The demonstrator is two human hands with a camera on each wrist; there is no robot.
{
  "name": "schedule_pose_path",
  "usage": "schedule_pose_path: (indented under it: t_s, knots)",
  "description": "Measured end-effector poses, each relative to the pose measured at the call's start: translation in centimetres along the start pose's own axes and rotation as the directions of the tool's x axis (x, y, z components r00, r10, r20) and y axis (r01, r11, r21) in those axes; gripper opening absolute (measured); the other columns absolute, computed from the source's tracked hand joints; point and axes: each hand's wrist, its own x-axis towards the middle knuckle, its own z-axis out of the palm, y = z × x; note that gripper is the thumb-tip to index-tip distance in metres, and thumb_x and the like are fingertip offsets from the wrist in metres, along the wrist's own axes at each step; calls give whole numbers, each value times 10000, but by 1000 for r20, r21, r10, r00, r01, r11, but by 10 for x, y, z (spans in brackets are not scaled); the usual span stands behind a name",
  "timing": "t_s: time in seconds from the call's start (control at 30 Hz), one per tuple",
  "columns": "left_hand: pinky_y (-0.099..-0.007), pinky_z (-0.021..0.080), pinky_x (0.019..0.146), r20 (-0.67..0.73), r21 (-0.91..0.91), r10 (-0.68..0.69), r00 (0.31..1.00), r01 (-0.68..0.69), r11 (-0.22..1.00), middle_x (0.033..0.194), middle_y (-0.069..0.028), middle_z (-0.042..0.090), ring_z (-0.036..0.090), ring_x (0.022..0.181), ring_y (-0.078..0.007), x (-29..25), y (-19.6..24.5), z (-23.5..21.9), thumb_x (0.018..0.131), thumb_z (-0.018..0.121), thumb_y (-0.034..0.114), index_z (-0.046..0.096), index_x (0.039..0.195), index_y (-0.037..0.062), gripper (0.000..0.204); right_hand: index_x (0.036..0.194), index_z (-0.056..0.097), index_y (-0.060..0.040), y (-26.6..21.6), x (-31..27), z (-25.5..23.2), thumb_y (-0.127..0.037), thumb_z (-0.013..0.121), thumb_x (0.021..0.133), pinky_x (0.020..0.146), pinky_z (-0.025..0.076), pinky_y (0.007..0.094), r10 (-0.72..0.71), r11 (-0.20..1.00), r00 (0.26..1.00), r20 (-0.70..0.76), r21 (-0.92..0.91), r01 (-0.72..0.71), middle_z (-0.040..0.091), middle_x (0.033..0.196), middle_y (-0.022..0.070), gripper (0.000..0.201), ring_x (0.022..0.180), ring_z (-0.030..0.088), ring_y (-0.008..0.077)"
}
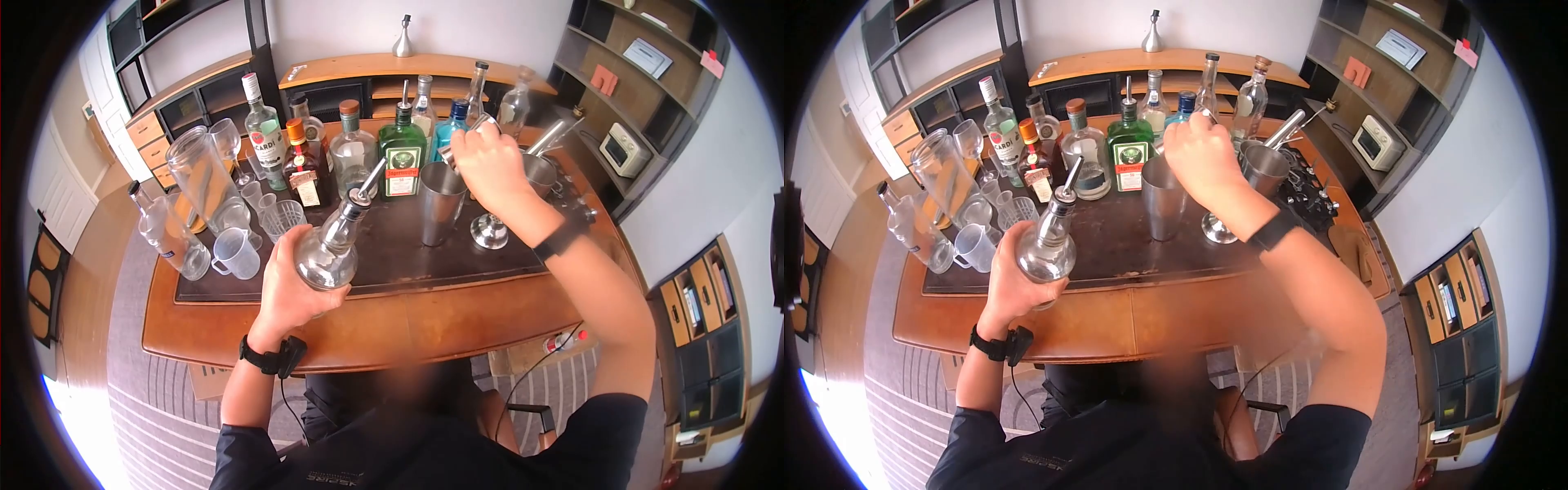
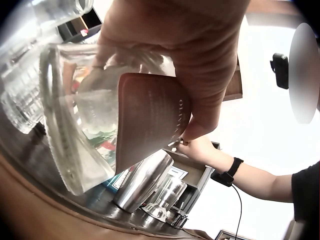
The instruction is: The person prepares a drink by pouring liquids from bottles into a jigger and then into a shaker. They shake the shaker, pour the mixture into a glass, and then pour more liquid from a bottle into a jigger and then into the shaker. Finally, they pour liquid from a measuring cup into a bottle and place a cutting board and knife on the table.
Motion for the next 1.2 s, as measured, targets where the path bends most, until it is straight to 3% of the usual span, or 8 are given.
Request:
schedule_pose_path:
  t_s: [0.13, 0.23, 0.3, 0.4, 0.43, 0.53, 0.63, 1.2]
  knots:
    - [-431, 512, 975, -27, 73, 35, 999, -33, 997, 1215, -213, 614, 628, 1122, -360, 2, -4, -5, 575, 903, 288, 497, 1340, 5, 910, 924, 670, -83, -25, -6, -43, -175, 709, 809, 611, 535, 385, 330, 847, 943, -53, 459, -270, 633, 776, 58, 152, 813, 653, 258]
    - [-432, 516, 967, -27, 134, 27, 999, -24, 991, 1213, -211, 614, 628, 1115, -366, 4, -6, -12, 574, 899, 275, 499, 1339, 8, 904, 948, 710, -49, -57, -28, -51, -233, 722, 903, 576, 483, 320, 224, 348, 891, 395, 822, -451, 641, 683, 48, 191, 600, 617, 161]
    - [-449, 518, 939, -26, 180, 53, 998, -47, 982, 1164, -201, 620, 627, 1081, -388, 5, -8, -14, 566, 890, 252, 502, 1323, 7, 885, 952, 712, -42, -82, -42, -40, -270, 730, 926, 578, 470, 283, 57, 11, 779, 624, 780, -625, 656, 670, 21, 231, 598, 590, 84]
    - [-466, 506, 927, 5, 290, 98, 995, -95, 952, 1139, -198, 614, 613, 1055, -412, 6, -15, -17, 552, 871, 227, 497, 1324, 3, 886, 1023, 704, -23, -113, -59, -5, -280, 725, 932, 493, 477, 270, -35, -118, 646, 763, 638, -761, 663, 726, 6, 273, 598, 606, 78]
    - [-465, 504, 922, 16, 329, 116, 993, -115, 937, 1141, -196, 613, 613, 1053, -409, 6, -19, -16, 557, 866, 221, 499, 1319, 5, 873, 1050, 700, -21, -117, -59, -1, -281, 721, 935, 454, 475, 260, -87, -145, 570, 817, 556, -818, 658, 735, 6, 285, 595, 610, 80]
    - [-463, 500, 909, 53, 439, 179, 982, -184, 879, 1141, -189, 611, 615, 1041, -398, 5, -28, -17, 571, 855, 205, 503, 1305, 10, 837, 1083, 691, -18, -130, -67, 19, -281, 723, 934, 396, 465, 246, -115, -161, 535, 837, 516, -841, 650, 752, 13, 304, 587, 614, 82]
    - [-459, 495, 904, 94, 520, 210, 973, -228, 823, 1129, -179, 610, 621, 1019, -383, 4, -31, -17, 578, 851, 195, 504, 1300, 14, 822, 952, 672, -19, -137, -72, 30, -279, 714, 933, 404, 470, 298, -108, -189, 558, 823, 534, -824, 663, 726, 14, 264, 539, 587, 94]
    - [-444, 448, 945, 262, 703, 272, 926, -376, 603, 1154, -158, 573, 584, 1064, -344, 12, -36, -28, 541, 806, 92, 492, 1302, 16, 827, 886, 680, -28, -141, -76, 37, -252, 741, 909, 587, 472, 316, -60, -121, 614, 787, 605, -787, 661, 697, 45, 233, 604, 578, 124]
